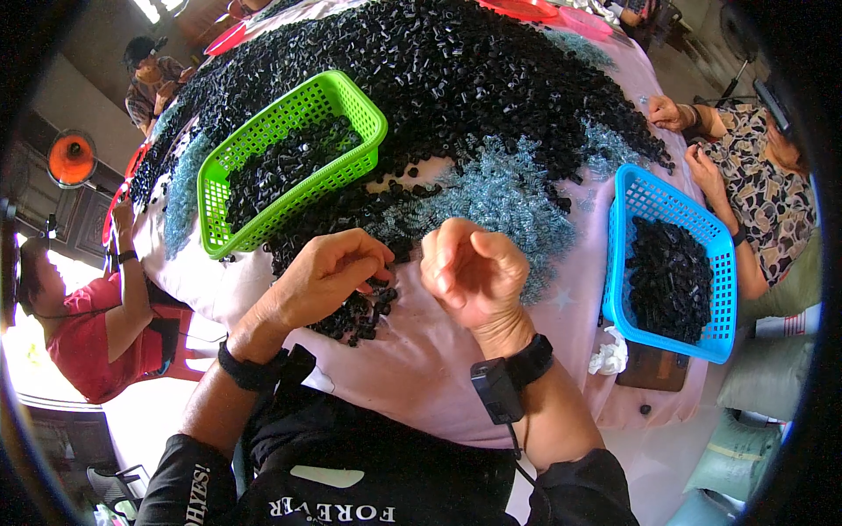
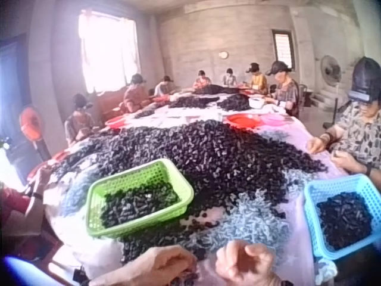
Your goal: Sort small black components from a pile on a table.
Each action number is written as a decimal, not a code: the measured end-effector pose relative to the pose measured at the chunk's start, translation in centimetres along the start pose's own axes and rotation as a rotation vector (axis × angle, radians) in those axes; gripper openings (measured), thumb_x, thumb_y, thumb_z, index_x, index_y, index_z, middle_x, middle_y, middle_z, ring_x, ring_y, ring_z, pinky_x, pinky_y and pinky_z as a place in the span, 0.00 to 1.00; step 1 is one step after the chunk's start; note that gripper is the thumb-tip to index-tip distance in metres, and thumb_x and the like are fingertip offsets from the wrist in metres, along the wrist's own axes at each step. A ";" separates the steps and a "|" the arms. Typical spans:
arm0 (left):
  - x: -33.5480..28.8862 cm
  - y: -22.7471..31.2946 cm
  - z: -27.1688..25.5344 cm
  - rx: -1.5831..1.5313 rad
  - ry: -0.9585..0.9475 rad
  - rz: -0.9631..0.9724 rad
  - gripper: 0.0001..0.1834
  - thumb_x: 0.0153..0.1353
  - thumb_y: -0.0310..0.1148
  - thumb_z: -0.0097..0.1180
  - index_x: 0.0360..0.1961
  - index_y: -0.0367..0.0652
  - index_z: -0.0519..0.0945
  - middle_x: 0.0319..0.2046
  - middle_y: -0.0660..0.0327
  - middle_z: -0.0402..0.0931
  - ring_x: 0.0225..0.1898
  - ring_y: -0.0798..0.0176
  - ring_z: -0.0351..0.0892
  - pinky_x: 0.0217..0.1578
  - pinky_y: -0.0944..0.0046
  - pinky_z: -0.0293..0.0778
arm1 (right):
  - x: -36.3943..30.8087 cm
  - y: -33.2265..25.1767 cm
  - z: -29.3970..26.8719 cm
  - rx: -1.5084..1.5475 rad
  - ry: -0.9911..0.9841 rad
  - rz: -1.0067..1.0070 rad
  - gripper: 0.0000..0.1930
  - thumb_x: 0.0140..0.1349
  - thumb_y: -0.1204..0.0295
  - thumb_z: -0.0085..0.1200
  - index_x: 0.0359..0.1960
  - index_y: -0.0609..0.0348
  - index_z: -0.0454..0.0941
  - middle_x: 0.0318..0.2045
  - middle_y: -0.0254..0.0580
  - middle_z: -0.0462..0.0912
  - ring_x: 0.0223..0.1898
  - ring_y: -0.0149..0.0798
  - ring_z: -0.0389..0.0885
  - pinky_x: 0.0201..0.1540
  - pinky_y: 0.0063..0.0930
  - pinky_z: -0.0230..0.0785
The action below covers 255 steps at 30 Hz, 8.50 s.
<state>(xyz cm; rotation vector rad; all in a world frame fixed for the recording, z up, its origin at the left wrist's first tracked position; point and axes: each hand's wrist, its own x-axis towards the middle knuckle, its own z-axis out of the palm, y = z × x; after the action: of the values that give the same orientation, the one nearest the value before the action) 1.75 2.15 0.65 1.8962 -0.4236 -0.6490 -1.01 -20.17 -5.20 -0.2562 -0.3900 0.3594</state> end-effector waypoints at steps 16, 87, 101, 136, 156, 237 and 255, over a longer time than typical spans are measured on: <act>2.9 -1.1 3.9 0.561 -0.018 0.524 0.17 0.52 0.16 0.53 0.45 0.32 0.81 0.41 0.46 0.78 0.45 0.41 0.81 0.45 0.49 0.78 | 0.4 0.5 0.5 -0.273 0.319 -0.281 0.19 0.68 0.56 0.49 0.30 0.61 0.77 0.22 0.40 0.77 0.18 0.31 0.68 0.26 0.24 0.61; -4.7 -0.9 -0.3 0.074 0.355 0.151 0.08 0.73 0.26 0.48 0.44 0.36 0.79 0.41 0.59 0.84 0.47 0.66 0.82 0.50 0.64 0.75 | 0.7 3.8 0.8 -1.208 0.629 0.008 0.10 0.75 0.67 0.52 0.47 0.62 0.79 0.35 0.35 0.84 0.33 0.26 0.83 0.38 0.21 0.76; -4.1 -1.8 -0.6 0.053 0.414 0.116 0.05 0.68 0.25 0.58 0.42 0.36 0.80 0.39 0.64 0.83 0.41 0.74 0.79 0.44 0.71 0.75 | 1.1 3.8 0.2 -1.124 0.487 -0.175 0.10 0.76 0.70 0.49 0.50 0.62 0.77 0.41 0.36 0.83 0.40 0.28 0.84 0.43 0.21 0.76; 3.2 -0.1 1.7 0.952 0.390 0.463 0.11 0.49 0.24 0.63 0.36 0.40 0.81 0.38 0.52 0.74 0.45 0.45 0.75 0.47 0.50 0.73 | 0.8 4.4 -0.3 -1.619 0.643 -0.377 0.09 0.70 0.78 0.50 0.48 0.65 0.78 0.39 0.54 0.85 0.38 0.46 0.88 0.41 0.36 0.79; 6.0 1.1 0.6 1.010 0.320 0.420 0.24 0.49 0.21 0.57 0.52 0.34 0.79 0.55 0.46 0.76 0.57 0.42 0.74 0.58 0.51 0.71 | 0.7 4.8 -0.1 -1.466 0.537 -0.165 0.10 0.66 0.77 0.56 0.48 0.65 0.79 0.35 0.51 0.84 0.32 0.42 0.86 0.35 0.31 0.77; 4.9 0.9 -0.1 0.671 0.102 0.637 0.14 0.66 0.23 0.50 0.51 0.34 0.79 0.49 0.46 0.81 0.54 0.42 0.78 0.56 0.50 0.74 | 0.2 4.3 1.8 -1.481 0.340 0.157 0.09 0.62 0.78 0.62 0.44 0.63 0.83 0.37 0.37 0.87 0.33 0.24 0.82 0.35 0.20 0.74; 2.3 0.5 -2.5 0.608 0.211 0.398 0.11 0.69 0.32 0.53 0.38 0.35 0.83 0.44 0.50 0.82 0.46 0.45 0.82 0.49 0.53 0.76 | 0.4 4.3 1.6 -1.776 -0.109 -0.134 0.21 0.54 0.76 0.65 0.53 0.62 0.82 0.58 0.50 0.80 0.46 0.46 0.85 0.45 0.34 0.81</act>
<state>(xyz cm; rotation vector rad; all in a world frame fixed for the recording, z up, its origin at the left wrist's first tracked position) 5.15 2.47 1.31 2.3209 -0.9064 -0.0441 -2.58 -15.86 -4.97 -1.9339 -0.7499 -0.2115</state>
